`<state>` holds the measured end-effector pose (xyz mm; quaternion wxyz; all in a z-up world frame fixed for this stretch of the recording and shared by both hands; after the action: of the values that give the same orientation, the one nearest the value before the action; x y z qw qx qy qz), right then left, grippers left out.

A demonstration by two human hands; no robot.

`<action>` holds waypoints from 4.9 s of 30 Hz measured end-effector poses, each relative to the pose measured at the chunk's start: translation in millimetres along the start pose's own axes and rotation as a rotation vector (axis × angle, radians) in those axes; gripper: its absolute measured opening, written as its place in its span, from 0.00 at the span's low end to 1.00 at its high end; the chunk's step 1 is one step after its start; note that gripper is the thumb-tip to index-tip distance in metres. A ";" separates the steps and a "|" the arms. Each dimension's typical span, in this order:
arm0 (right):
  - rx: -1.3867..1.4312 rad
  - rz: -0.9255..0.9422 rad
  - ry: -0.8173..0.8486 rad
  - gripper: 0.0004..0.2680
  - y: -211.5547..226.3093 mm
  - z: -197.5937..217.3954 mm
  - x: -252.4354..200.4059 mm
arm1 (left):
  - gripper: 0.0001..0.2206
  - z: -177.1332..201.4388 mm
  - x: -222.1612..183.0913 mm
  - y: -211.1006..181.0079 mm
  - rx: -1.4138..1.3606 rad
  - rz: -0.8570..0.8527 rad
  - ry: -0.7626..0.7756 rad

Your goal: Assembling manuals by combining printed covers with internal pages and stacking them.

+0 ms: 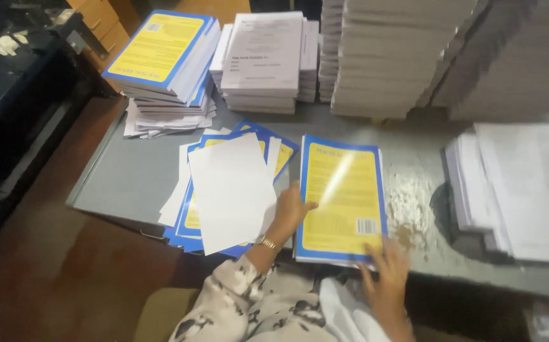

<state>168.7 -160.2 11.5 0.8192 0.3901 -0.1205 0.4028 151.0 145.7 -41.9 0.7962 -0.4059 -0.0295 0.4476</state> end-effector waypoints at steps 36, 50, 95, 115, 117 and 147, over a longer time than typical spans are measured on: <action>-0.198 0.192 0.193 0.23 7.0 -13.9 18.5 | 0.34 -40.3 5.0 -67.2 -0.801 0.074 0.812; 0.024 -0.572 -0.285 0.15 -125.5 78.8 -25.1 | 0.20 -98.6 -46.2 -158.2 0.373 -0.733 -0.476; -0.535 -0.393 0.930 0.20 15.1 92.4 1.4 | 0.57 47.6 -198.9 -162.4 -0.629 -0.429 0.749; -0.084 0.733 0.381 0.24 46.2 -69.9 16.5 | 0.23 208.1 -76.4 164.9 0.050 0.367 -0.627; -0.022 0.686 0.307 0.15 67.8 -23.4 60.0 | 0.20 208.9 -84.7 133.4 -0.118 0.256 -0.631; 0.252 -0.087 -0.193 0.11 -36.6 126.3 65.6 | 0.23 78.0 -125.1 -71.9 -0.540 -0.275 0.056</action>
<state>253.5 -229.7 109.5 0.7648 0.5317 -0.1302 0.3397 93.8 82.5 98.3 0.7133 -0.6072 -0.1799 0.3000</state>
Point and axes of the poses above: each hand's wrist, its own x-axis towards the middle knuckle, its own z-axis out of the back of the hand, y = z × x, the point moved 9 cm from there along x, towards the middle knuckle, and after that the axes turned 15 degrees about z, right-handed, at the moved point
